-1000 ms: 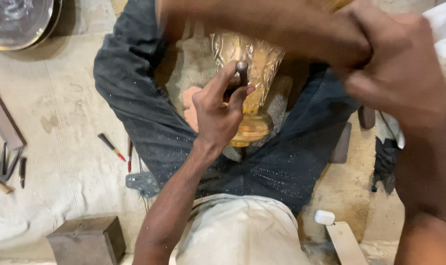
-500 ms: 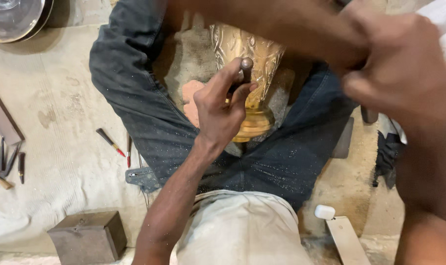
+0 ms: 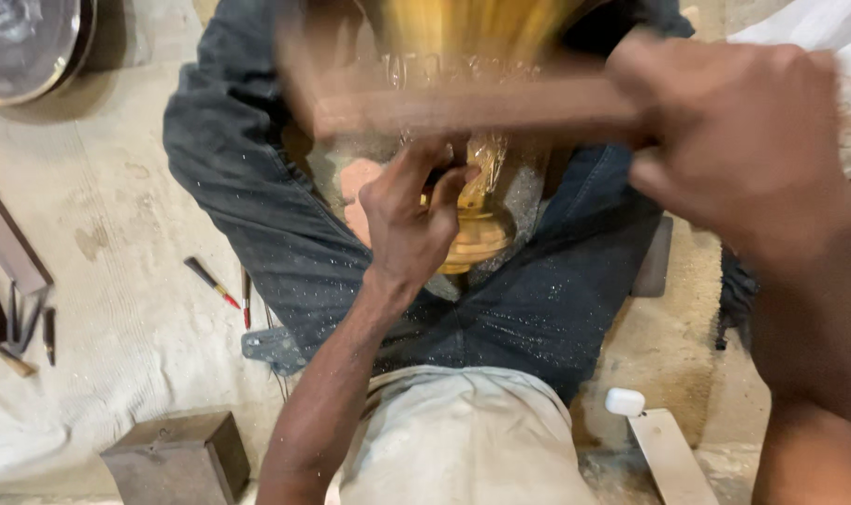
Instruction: The person sits on the floor holding a brass vase between their legs and engraves a decorative pattern into its surface. They hold a chisel against the metal with one hand and strike it with a wooden mallet in the other, repositioning the vase and chisel repeatedly to work different areas of the pattern.
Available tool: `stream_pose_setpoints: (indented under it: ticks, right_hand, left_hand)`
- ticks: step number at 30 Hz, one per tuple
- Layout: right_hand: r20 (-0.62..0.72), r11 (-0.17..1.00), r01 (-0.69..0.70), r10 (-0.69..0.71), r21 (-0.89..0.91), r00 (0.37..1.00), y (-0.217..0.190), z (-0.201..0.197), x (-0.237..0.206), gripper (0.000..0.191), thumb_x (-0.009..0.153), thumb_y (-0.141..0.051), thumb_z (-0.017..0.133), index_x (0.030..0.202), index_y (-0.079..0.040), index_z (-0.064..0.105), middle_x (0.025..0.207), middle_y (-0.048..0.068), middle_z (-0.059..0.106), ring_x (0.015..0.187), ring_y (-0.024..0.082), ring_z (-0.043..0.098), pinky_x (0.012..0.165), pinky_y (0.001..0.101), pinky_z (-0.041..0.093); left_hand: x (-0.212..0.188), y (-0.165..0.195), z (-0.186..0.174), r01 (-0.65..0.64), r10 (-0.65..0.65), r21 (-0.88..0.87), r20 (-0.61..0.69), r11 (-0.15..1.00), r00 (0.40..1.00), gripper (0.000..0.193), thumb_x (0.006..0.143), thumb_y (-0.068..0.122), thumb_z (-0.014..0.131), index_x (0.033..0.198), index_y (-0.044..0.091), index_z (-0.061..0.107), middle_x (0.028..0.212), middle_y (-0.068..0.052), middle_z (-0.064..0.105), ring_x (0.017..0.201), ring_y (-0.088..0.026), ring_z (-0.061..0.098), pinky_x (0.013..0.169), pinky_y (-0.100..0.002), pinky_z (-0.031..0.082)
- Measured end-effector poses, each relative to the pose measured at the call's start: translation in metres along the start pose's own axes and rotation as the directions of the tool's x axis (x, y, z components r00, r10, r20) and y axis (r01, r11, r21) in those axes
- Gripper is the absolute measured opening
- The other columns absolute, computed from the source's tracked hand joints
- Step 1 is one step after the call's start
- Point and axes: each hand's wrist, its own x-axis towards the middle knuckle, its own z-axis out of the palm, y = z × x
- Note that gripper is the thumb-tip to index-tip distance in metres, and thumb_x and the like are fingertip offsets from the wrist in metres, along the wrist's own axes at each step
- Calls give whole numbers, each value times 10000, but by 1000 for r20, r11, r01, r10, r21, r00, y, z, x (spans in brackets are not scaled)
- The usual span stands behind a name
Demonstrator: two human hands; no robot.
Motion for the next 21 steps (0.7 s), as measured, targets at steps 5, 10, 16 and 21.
stream_pose_setpoints:
  ticks: [5,10,16,21]
  right_hand:
    - [-74,996,29,-22,87,997,2,5,-9,383,770,-134,841,1134,-131,720,816,69,708,719,240,708,663,412,543]
    - [-52,980,-11,22,201,998,-1,6,-13,315,792,-148,824,1082,-143,702,813,37,703,698,196,708,612,362,535]
    - [-15,997,-21,22,74,1000,-3,6,-14,300,812,-155,831,1086,-131,712,850,63,731,684,226,709,627,376,571]
    - [-151,802,40,63,596,987,-2,15,-24,366,935,-73,747,1282,-34,637,960,107,718,801,194,713,700,338,568]
  left_hand:
    - [-1,3,0,-21,21,3,-21,1000,1000,344,947,-12,779,1259,-1,634,988,-119,729,876,-174,758,718,-320,640]
    - [-1,2,-1,-9,8,126,10,992,1000,250,929,26,841,1096,36,655,936,-124,726,777,-174,726,658,-341,585]
    - [-4,3,1,-25,21,108,33,994,999,324,921,-13,794,1213,15,656,965,-129,734,835,-194,754,700,-325,611]
    - [-3,3,1,-21,17,69,58,997,998,297,936,-58,778,1195,24,659,997,-136,731,876,-196,771,749,-317,641]
